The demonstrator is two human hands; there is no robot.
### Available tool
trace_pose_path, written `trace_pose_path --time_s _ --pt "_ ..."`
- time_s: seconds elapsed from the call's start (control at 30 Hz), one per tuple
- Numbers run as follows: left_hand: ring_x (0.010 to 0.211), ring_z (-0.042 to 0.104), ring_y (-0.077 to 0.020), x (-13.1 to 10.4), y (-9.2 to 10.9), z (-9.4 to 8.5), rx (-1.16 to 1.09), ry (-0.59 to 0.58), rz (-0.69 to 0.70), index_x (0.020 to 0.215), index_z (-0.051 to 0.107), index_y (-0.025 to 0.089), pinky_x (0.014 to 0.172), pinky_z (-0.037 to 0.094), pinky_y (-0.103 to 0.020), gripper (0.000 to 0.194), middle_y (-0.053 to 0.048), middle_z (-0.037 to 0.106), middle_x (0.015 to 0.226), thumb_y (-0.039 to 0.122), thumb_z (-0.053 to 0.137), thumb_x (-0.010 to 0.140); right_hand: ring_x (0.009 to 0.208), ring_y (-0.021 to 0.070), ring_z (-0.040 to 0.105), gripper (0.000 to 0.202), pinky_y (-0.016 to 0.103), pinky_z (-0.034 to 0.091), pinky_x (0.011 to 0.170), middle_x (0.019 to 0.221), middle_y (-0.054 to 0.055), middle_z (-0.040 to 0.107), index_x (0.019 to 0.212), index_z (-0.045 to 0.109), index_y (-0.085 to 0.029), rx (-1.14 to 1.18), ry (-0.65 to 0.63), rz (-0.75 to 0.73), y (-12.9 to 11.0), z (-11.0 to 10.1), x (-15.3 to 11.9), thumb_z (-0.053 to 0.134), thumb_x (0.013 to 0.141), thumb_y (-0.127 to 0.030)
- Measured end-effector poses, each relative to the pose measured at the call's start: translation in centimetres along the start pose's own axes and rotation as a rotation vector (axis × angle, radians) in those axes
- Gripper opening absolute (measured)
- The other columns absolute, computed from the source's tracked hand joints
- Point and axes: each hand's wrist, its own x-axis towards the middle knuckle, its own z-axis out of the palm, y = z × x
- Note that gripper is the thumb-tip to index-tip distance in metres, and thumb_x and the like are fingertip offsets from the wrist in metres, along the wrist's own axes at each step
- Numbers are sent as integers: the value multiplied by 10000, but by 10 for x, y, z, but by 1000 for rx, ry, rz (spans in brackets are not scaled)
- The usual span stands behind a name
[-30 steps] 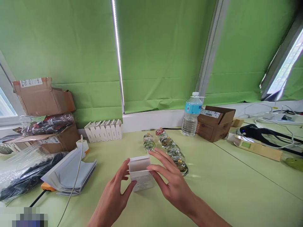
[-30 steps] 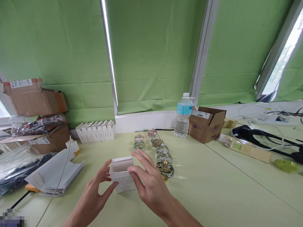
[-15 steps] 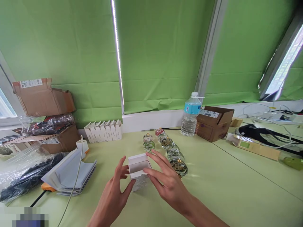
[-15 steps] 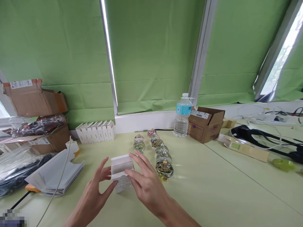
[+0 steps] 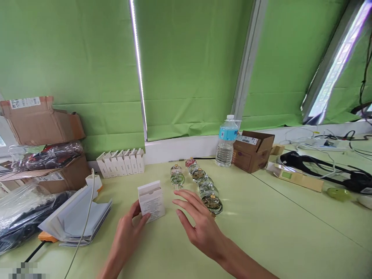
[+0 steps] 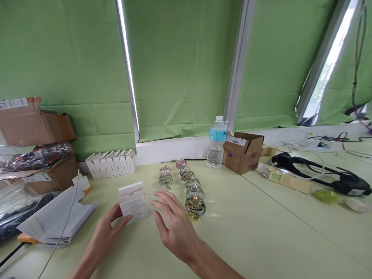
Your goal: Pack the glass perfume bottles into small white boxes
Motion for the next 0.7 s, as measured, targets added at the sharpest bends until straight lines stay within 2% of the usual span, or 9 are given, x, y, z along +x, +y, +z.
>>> trace_pose_path --time_s 0.13,0.27,0.4,0.57,0.63,0.7 --pt "1148 601 -246 4 -9 -2 -30 18 -2 1273 483 228 976 487 -405 487 -67 644 1243 419 558 831 1249 211 441 299 399 437 1040 1276 85 545 1191 566 -201 21 -81 1 0 8 -2 474 909 -170" --pt "1174 584 -244 5 -14 0 -88 3 4 1292 446 213 966 505 -394 501 -83 618 1278 418 547 846 1218 209 471 290 392 459 1013 1266 86 555 1173 583 -202 30 -94 43 -1 9 -3 469 907 -178" --pt "1132 612 -235 5 -13 1 -108 6 1 1296 418 221 948 517 -395 523 -87 618 1272 430 561 838 1158 199 527 291 370 494 963 1262 84 560 1171 590 -210 71 -34 161 6 4 0 457 912 -207" --pt "1001 671 -240 3 -2 0 -70 72 -30 1303 388 214 865 551 -417 602 -113 623 1245 469 595 799 976 181 610 273 307 557 776 1242 92 574 1113 616 -195 163 121 337 25 -3 18 449 915 -280" --pt "967 681 -246 2 0 0 -46 73 -36 1289 409 210 843 553 -421 599 -110 649 1203 460 609 783 919 176 617 293 301 554 739 1243 94 573 1133 598 -186 147 107 400 34 -3 30 440 912 -296" --pt "963 680 -248 1 -2 0 -18 51 -27 1245 457 208 845 543 -414 531 -91 684 1142 434 603 787 877 167 621 332 309 535 772 1261 93 564 1200 553 -179 60 11 477 43 0 44 432 909 -287"
